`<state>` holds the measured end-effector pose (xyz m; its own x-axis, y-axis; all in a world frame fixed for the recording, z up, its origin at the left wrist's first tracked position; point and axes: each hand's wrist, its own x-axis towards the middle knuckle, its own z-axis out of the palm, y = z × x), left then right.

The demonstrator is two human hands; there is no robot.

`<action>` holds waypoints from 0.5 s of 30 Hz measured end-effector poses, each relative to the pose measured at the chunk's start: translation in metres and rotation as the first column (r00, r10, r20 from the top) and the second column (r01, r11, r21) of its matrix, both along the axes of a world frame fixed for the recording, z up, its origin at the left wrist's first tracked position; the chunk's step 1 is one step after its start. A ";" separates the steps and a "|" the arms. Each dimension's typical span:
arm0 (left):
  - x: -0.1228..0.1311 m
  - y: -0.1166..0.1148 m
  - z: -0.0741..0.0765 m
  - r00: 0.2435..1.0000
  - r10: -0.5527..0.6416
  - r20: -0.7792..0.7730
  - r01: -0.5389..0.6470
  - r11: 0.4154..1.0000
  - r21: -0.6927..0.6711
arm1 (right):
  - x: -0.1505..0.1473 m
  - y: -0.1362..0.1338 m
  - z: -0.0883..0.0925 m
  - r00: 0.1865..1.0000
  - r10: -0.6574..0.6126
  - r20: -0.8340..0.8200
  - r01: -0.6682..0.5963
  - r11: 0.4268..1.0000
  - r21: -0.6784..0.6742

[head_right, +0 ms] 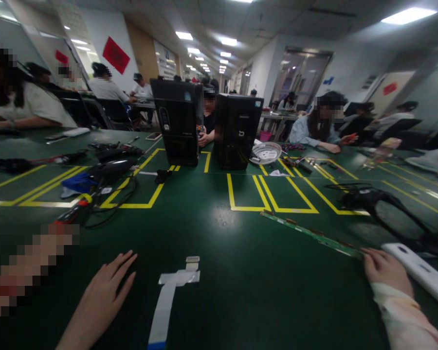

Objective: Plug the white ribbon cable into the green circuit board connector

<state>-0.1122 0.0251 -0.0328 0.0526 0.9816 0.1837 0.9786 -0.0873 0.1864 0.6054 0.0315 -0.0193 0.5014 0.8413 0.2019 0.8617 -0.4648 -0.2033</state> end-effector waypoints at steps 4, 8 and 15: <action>0.001 -0.001 0.002 1.000 0.002 -0.006 -0.002 1.000 -0.002 | -0.023 -0.009 -0.009 0.915 -0.403 0.002 0.403 0.915 0.023; 0.002 -0.002 0.003 1.000 0.007 -0.028 -0.007 1.000 0.002 | -0.038 -0.011 -0.010 0.826 -0.561 -0.046 0.560 0.828 -0.034; 0.003 -0.002 0.003 0.999 0.014 -0.034 -0.013 1.000 0.015 | -0.010 -0.006 -0.020 0.891 -0.452 0.041 0.454 0.888 -0.079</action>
